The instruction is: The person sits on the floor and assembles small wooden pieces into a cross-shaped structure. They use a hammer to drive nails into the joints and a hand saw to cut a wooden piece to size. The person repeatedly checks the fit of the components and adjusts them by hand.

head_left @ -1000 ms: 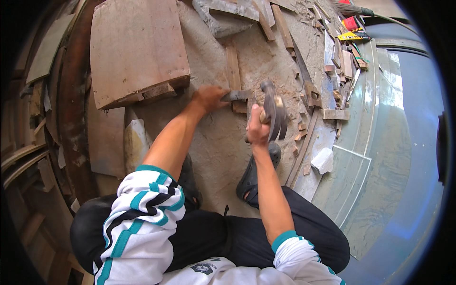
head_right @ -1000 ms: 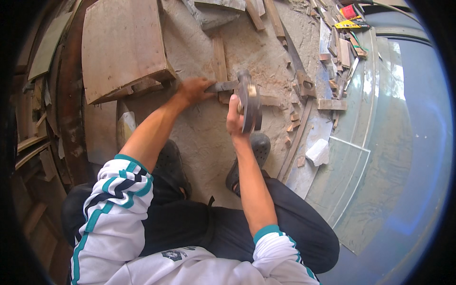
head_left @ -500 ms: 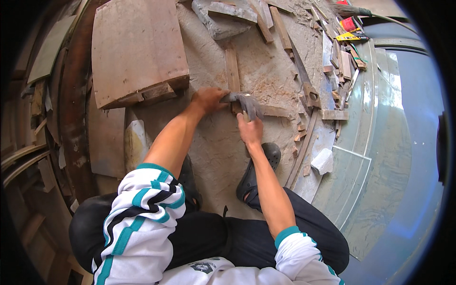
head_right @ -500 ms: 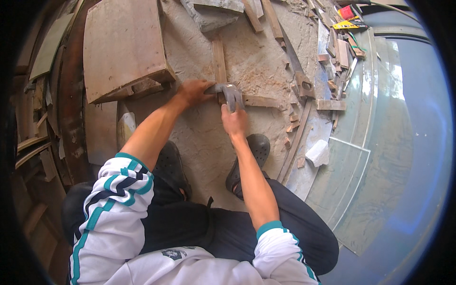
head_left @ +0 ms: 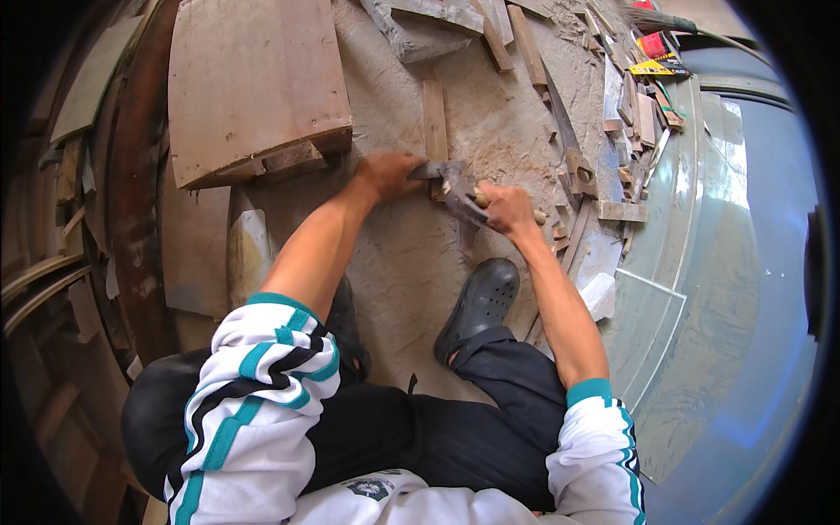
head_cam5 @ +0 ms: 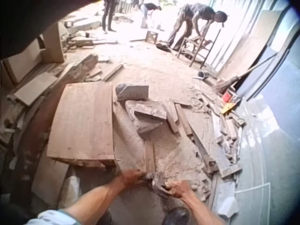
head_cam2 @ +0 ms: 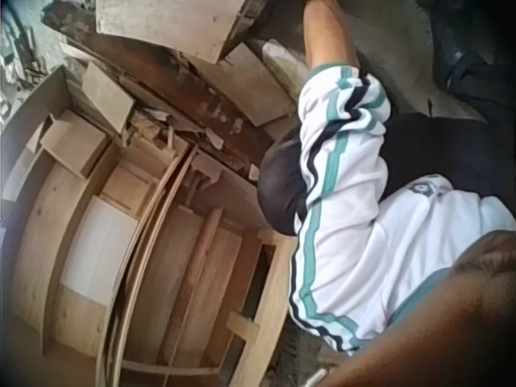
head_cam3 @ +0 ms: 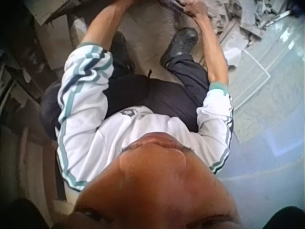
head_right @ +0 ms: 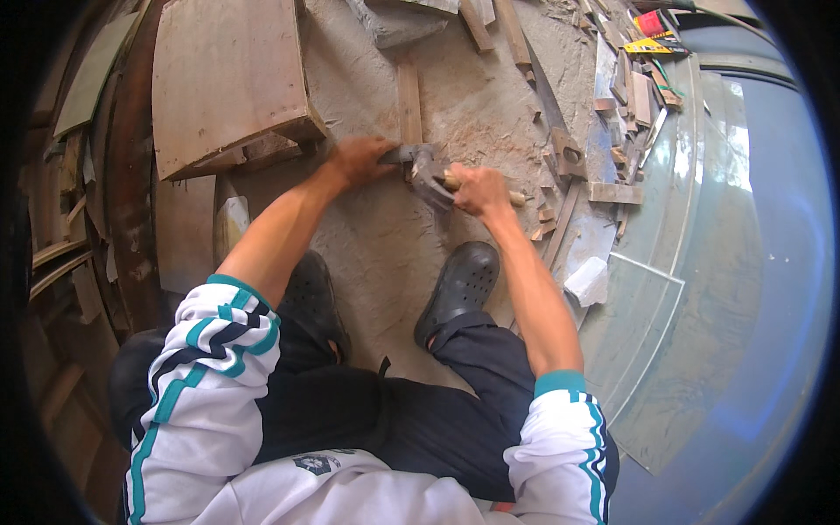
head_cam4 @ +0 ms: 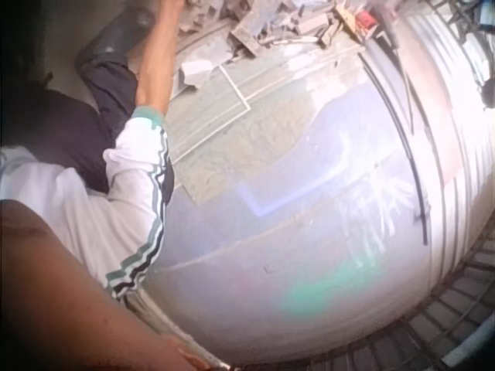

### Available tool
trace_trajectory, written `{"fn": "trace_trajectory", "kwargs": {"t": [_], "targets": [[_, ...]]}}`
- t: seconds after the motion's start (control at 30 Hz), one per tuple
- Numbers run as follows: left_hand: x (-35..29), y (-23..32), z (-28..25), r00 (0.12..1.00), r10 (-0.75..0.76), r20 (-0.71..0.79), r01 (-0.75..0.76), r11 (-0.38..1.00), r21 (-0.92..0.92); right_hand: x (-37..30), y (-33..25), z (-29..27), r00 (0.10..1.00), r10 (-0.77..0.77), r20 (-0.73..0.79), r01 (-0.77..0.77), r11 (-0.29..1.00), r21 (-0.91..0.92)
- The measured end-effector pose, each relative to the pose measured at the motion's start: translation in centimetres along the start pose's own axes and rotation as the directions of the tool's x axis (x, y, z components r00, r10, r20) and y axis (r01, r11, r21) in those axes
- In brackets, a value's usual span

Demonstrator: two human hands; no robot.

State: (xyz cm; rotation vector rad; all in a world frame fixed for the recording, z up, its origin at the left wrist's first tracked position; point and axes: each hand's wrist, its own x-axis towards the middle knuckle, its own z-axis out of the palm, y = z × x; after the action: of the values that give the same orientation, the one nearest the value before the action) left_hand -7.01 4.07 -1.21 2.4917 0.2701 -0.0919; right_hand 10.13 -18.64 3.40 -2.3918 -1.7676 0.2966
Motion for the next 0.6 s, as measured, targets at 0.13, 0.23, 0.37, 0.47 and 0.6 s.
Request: {"fn": "trace_trajectory", "kwargs": {"t": [0.13, 0.23, 0.37, 0.47, 0.6], "targets": [[-0.2, -0.3, -0.2, 0.999, 0.007, 0.039, -0.009, 0.999, 0.034, -0.3, 1.3, -1.4, 1.000, -0.012, 0.016, 0.011, 0.996, 0.094], [-0.1, -0.6, -0.1, 1.000, -0.003, 0.023, 0.001, 0.998, 0.057, 0.5, 0.7, -2.4, 0.980, -0.201, 0.012, 0.199, 0.975, 0.099], [0.1, -0.2, 0.1, 1.000, 0.019, 0.000, -0.019, 0.998, 0.061, 1.8, -0.1, -1.1, 0.992, -0.068, 0.105, 0.071, 0.997, -0.020], [-0.2, -0.4, 0.3, 1.000, 0.016, -0.010, -0.016, 0.999, 0.033, 2.4, 0.0, -1.4, 0.990, -0.139, 0.031, 0.137, 0.988, 0.068], [-0.1, -0.1, 0.1, 1.000, -0.007, 0.000, 0.007, 0.999, 0.045, 2.7, -0.4, -2.5, 0.964, -0.259, 0.061, 0.253, 0.964, 0.086]]}}
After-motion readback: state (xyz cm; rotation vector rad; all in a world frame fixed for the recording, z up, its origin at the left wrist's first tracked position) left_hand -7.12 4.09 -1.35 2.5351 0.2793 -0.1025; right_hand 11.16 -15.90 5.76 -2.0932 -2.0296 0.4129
